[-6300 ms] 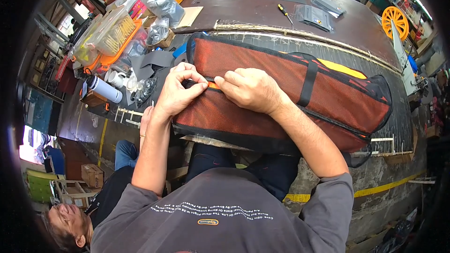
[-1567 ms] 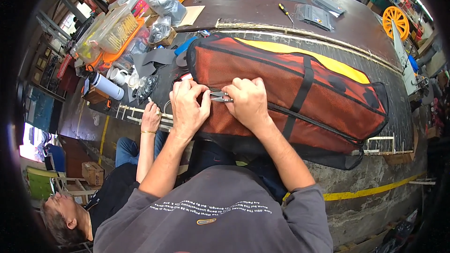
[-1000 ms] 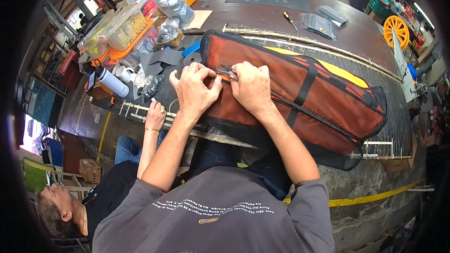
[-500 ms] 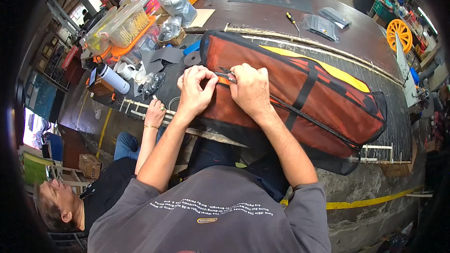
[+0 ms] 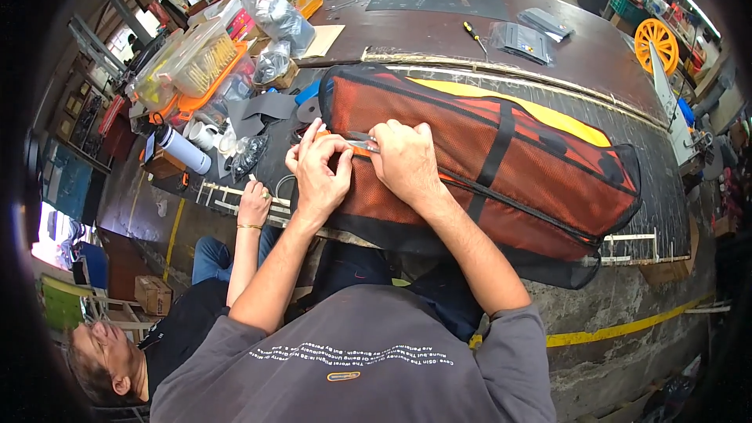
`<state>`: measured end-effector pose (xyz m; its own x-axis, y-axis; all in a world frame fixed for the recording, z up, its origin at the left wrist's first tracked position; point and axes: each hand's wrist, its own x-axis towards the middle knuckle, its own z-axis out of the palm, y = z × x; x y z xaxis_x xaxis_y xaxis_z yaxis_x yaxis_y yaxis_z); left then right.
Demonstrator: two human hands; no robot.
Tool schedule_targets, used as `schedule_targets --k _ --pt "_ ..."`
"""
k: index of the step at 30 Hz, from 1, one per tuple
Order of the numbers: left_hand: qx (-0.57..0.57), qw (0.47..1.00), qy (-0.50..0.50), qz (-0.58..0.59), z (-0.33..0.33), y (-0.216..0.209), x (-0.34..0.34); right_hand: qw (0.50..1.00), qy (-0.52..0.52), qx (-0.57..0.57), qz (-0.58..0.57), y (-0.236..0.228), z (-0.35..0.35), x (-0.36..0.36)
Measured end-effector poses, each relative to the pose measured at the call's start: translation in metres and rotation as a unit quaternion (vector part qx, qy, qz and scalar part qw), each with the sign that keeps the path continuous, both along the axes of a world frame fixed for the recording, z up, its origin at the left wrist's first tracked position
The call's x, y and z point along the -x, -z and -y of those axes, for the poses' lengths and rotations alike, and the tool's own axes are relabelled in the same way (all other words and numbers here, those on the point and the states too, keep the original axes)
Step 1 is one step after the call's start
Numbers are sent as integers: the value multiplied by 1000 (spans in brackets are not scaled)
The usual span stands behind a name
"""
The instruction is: Inspecting and adjusting the zippers and internal compartments of a large orange and black trauma bag at a workbench.
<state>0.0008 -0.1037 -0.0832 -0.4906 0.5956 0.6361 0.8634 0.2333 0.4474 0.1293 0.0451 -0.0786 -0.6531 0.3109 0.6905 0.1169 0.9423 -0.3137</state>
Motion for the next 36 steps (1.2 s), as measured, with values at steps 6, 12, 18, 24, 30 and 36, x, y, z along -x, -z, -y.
schedule_targets --k 6,12,18,24,30,36 --pt "1 1000 10 13 4 2 4 998 -56 32 4 -19 10 -19" --pt "-15 1000 20 10 4 2 4 992 -90 -89 -29 -19 1 -27" --pt "-10 1000 23 15 4 2 7 986 -102 -129 4 -14 1 -18" --pt "-11 999 25 18 6 1 6 981 -94 -168 11 -15 2 -11" --pt "-21 998 44 28 5 6 11 974 -59 -217 23 -9 11 -9" --pt "-24 999 34 26 5 2 9 967 -77 -243 15 -11 6 -9"
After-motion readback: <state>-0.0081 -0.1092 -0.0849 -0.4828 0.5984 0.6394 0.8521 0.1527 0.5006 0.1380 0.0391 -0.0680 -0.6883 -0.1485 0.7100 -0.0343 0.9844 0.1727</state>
